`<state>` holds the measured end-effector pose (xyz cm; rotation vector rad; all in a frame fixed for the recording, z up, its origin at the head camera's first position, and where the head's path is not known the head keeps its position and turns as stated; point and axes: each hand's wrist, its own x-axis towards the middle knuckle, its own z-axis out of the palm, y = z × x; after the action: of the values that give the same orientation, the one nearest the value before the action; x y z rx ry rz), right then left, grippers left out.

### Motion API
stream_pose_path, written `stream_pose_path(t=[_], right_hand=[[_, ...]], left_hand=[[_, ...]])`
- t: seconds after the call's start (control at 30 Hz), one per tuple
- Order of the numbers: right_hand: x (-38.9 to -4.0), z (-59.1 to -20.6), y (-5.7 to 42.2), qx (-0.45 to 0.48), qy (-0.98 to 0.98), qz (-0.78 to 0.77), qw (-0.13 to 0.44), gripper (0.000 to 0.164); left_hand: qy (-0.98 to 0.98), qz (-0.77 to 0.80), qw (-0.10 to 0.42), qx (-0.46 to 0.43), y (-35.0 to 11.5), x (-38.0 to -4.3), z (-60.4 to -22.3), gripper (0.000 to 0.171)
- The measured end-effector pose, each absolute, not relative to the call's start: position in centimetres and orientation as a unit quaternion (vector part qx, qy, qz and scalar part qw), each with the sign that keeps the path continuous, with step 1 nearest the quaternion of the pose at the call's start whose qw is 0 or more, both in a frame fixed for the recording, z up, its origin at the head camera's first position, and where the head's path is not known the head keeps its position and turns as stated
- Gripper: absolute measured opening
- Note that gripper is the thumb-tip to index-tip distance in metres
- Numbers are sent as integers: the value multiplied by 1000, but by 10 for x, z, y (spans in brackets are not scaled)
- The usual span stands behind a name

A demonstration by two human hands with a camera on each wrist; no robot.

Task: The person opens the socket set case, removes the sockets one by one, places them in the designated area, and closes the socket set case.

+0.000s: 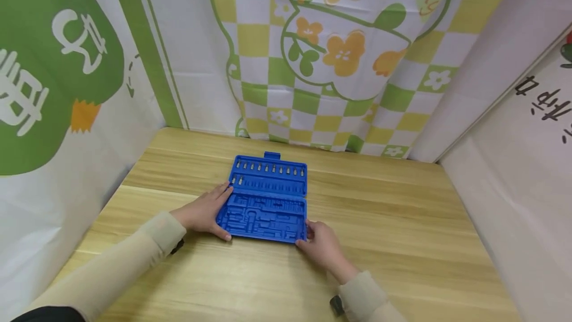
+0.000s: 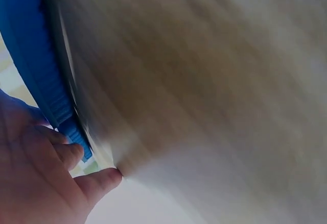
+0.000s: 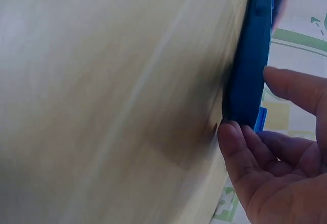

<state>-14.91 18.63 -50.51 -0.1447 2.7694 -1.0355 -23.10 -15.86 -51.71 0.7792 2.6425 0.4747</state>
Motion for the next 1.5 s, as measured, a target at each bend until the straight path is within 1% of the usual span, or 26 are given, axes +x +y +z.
stream_pose_path(t=[0.1,0.2,0.3,0.4,0.57,0.77,0.87,0.97,1.13,1.33,1.4,1.5], right_hand=[[-158,-498,191,-76,935,-326,116,56],[-175,-482,194,-105,934,-308,146,52],[-197,-460,190,-124,935,-299,144,45],[-220,-442,178,-132,932,-313,126,40],[-253,-430,145,-128,910,-372,132,39],[-277,-434,104,-100,871,-455,157,38],[-289,-441,83,-90,863,-468,169,36],[-301,-452,64,-87,874,-447,167,34],[-317,-470,44,-67,912,-381,138,27],[-323,-487,28,-59,941,-311,120,14],[-322,-491,24,-56,946,-299,116,21],[-318,-494,15,-40,948,-294,112,40]], left_hand=[[934,158,172,269,-159,-230,-517,141],[937,146,170,267,-159,-231,-518,141],[937,148,170,266,-160,-231,-518,140],[938,148,172,264,-162,-232,-517,139],[941,133,170,260,-161,-233,-517,138],[940,129,170,266,-157,-236,-516,138],[943,127,169,259,-158,-235,-515,138],[944,126,172,251,-160,-233,-514,138],[942,136,167,259,-161,-231,-515,138],[942,136,156,265,-160,-229,-518,137],[941,137,155,268,-159,-228,-519,136],[941,137,158,268,-159,-227,-517,136]])
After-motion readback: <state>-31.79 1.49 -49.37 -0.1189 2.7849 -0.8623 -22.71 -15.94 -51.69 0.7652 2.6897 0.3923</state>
